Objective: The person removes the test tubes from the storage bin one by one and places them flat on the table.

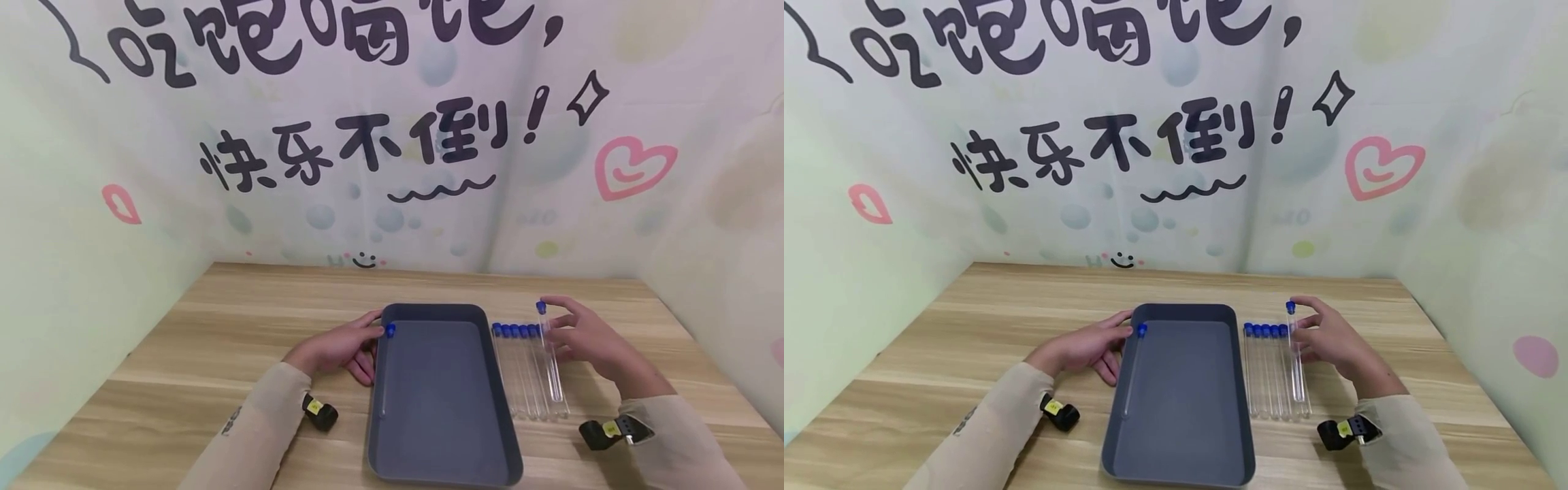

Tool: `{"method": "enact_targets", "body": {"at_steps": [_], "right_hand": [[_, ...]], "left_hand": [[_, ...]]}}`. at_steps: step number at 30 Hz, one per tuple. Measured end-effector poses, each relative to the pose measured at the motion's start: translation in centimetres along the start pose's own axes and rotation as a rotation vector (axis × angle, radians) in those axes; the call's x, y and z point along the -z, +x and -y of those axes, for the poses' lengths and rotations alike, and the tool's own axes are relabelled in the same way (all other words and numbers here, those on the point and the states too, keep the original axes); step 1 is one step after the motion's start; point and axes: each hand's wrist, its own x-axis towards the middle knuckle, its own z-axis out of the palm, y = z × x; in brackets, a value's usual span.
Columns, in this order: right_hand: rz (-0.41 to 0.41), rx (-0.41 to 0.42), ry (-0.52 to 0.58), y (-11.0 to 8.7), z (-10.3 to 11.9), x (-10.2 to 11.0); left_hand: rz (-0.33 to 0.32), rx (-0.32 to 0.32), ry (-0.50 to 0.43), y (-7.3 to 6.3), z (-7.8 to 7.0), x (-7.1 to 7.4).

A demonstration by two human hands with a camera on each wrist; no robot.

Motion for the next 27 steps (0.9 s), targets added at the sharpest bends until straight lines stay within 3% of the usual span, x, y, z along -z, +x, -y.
{"method": "enact_targets", "body": {"at_steps": [17, 27], "right_hand": [[-0.008, -0.091, -0.142, 0.1, -1.2, 0.8], [0.005, -0.12, -0.155, 0.1, -1.7, 1.1]], "left_hand": [[0.004, -0.006, 0.0, 0.1, 0.2, 0.1], [0.014, -0.009, -0.002, 0.1, 0.2, 0.1]]}}
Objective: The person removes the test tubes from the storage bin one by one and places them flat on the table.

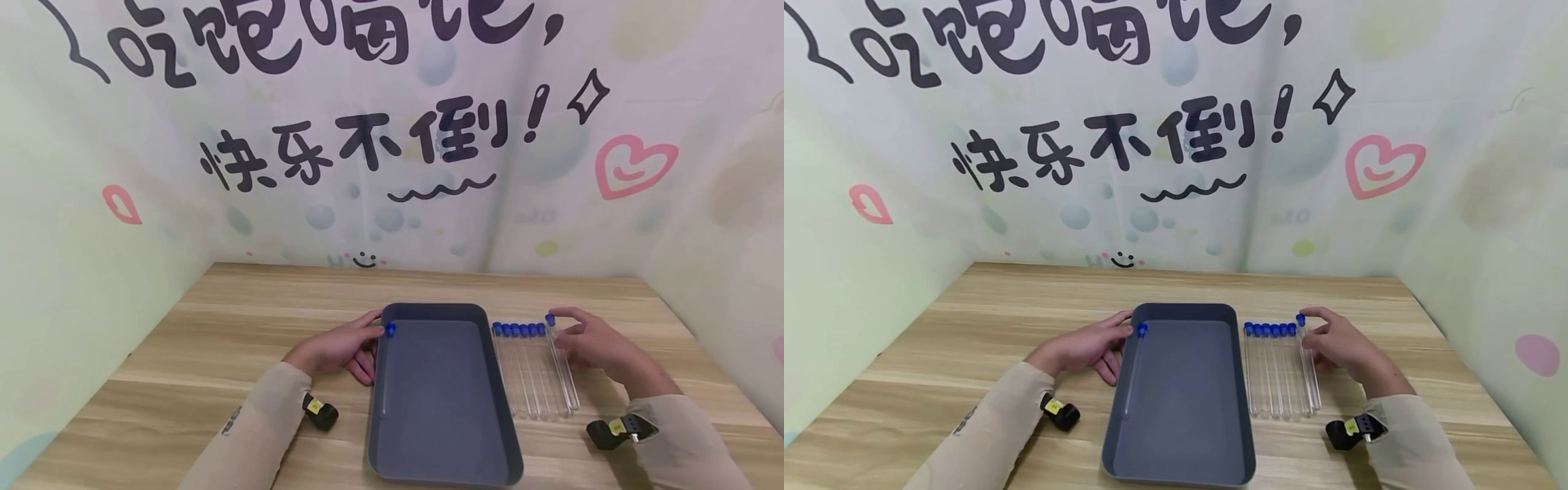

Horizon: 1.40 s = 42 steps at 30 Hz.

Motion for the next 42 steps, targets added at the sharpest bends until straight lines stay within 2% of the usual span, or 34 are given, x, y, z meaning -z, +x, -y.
{"method": "enact_targets", "body": {"at_steps": [29, 42], "right_hand": [[-0.006, -0.004, -0.084, 0.3, -0.51, -0.59], [-0.002, 0.001, -0.074, 0.11, -0.39, -0.59]], "left_hand": [[-0.008, -0.005, 0.019, -0.08, -0.08, -0.03], [-0.011, -0.004, 0.017, -0.12, -0.06, -0.04]]}}
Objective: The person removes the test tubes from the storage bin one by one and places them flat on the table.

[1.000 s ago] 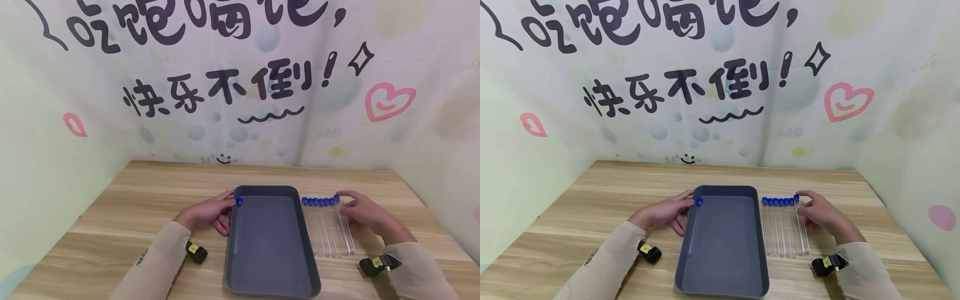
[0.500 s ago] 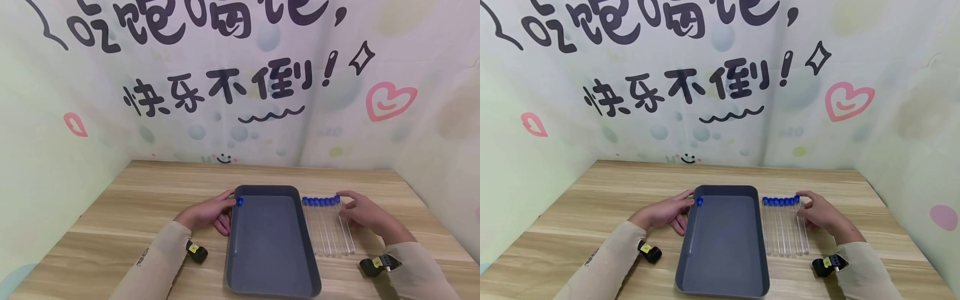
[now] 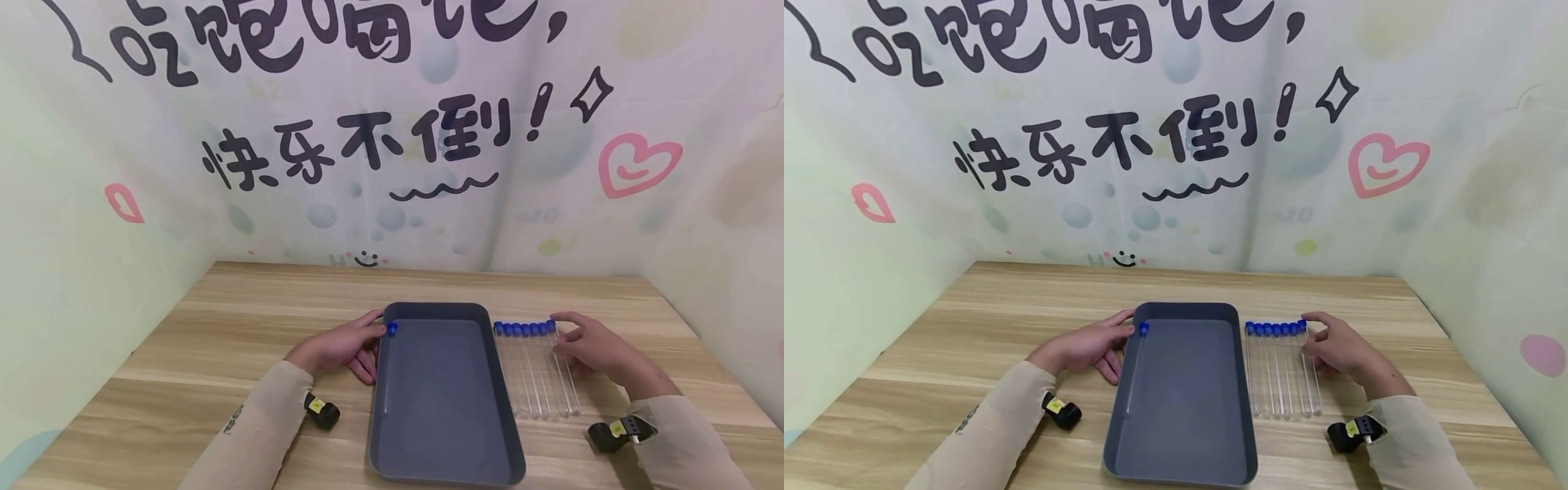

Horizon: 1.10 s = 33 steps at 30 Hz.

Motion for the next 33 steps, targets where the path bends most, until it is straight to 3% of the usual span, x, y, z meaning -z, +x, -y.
{"method": "enact_targets", "body": {"at_steps": [21, 33], "right_hand": [[-0.028, -0.015, 0.007, 0.2, -0.1, 0.2], [-0.077, 0.091, 0.083, -0.5, 2.3, -0.3]], "left_hand": [[-0.001, -0.003, -0.002, 0.0, 0.1, 0.0], [-0.008, 0.002, -0.001, 0.0, 0.1, -0.1]]}}
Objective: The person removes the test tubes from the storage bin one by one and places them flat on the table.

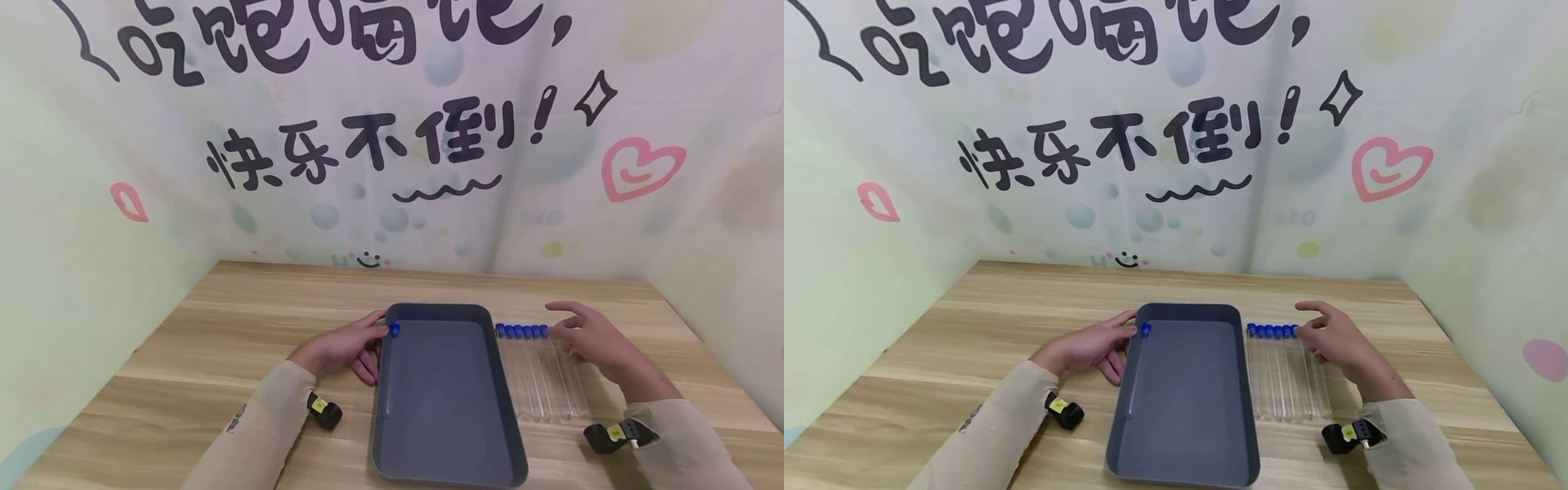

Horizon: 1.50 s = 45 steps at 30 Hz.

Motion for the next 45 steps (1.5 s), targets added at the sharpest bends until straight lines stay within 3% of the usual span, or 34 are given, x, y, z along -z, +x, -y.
{"method": "enact_targets", "body": {"at_steps": [13, 19, 32, 45], "right_hand": [[-0.003, 0.111, 0.103, -1.1, 3.2, -1.3], [0.015, 0.125, 0.148, -1.2, 4.3, -2.3], [0.06, 0.19, 0.166, -2.1, 7.3, -4.1], [0.142, 0.232, 0.159, -1.1, 11.7, -7.8]], "left_hand": [[-0.011, 0.002, -0.008, 0.0, -0.1, 0.0], [-0.013, -0.003, -0.005, -0.2, 0.0, 0.1], [0.006, -0.01, -0.015, -0.1, 0.0, 0.0], [-0.007, -0.004, -0.02, -0.1, 0.1, 0.0]]}}
